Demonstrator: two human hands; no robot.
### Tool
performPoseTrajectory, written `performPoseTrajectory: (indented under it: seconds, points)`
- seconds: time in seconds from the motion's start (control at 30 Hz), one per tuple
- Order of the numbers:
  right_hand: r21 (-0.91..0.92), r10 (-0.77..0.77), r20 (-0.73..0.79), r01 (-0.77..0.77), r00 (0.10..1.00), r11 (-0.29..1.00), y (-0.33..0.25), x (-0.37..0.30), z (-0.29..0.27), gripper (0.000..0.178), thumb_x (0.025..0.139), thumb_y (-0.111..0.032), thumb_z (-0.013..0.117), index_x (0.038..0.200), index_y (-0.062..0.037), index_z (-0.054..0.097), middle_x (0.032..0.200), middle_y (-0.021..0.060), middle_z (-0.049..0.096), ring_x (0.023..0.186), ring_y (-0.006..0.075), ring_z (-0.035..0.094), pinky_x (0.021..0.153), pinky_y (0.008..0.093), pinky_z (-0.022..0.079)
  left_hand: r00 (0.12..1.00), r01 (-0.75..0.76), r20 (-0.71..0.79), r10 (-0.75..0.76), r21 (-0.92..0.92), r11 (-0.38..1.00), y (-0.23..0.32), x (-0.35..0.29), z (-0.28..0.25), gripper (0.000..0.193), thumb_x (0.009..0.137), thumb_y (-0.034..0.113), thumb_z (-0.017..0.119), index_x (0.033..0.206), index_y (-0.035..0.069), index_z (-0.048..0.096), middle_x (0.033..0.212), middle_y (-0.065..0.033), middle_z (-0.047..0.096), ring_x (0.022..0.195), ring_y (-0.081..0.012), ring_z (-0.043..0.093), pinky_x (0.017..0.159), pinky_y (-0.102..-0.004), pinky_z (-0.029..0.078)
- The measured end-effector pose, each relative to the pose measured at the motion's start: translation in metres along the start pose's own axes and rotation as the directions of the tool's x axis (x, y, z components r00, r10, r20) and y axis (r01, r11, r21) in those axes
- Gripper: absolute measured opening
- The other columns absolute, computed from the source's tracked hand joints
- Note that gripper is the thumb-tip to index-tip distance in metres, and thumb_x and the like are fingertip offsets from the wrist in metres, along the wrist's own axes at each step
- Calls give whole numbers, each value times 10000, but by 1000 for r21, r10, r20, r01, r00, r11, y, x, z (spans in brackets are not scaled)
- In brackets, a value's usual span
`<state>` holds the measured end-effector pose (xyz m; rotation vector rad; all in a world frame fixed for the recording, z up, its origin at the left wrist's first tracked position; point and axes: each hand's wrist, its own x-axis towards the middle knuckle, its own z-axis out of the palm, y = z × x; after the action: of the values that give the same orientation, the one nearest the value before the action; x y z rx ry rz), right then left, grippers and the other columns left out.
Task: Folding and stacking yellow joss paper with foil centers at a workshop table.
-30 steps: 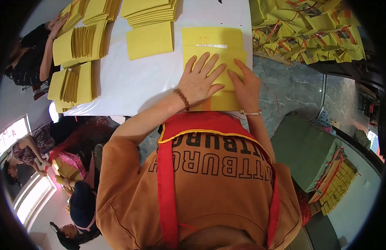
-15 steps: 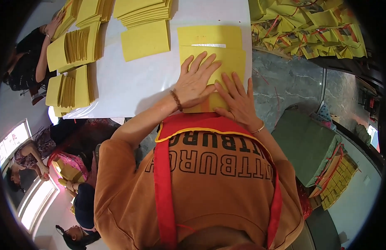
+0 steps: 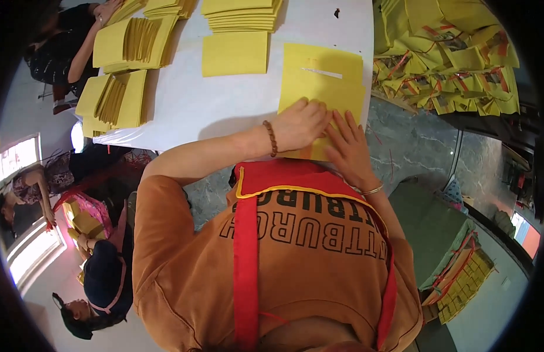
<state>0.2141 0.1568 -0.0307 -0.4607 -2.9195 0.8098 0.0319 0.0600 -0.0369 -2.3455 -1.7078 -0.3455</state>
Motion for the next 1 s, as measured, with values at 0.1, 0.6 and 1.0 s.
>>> performPoseTrajectory:
  seconds: [0.1, 0.6, 1.0]
  points:
    - [525, 189, -37, -142, 981, 839, 20, -4, -18, 398, 938, -298, 399, 1227, -47, 505, 1290, 112, 474, 1235, 265, 387, 1029, 383, 276, 996, -23, -85, 30, 92, 995, 4, 4, -2, 441, 729, 222, 557, 1100, -17, 555, 858, -105, 583, 796, -198, 535, 642, -309, 416]
    - [613, 385, -310, -127, 869, 780, 3, 3, -20, 217, 920, -132, 474, 1022, -1, 614, 973, 77, 637, 914, 150, 574, 811, 267, 425, 902, 360, -315, -295, 172, 917, -145, -90, -11, 488, 672, -30, 551, 1152, 59, 564, 1097, -84, 608, 966, -242, 581, 812, -331, 472]
    - [476, 336, -351, -143, 874, 868, 2, 12, -1, 158, 872, -112, 550, 966, -17, 633, 895, 95, 639, 807, 207, 589, 748, 297, 439, 925, 365, -144, -351, 88, 927, -152, -112, 29, 578, 660, 104, 666, 1213, 74, 500, 1185, -127, 531, 1063, -270, 510, 855, -376, 431]
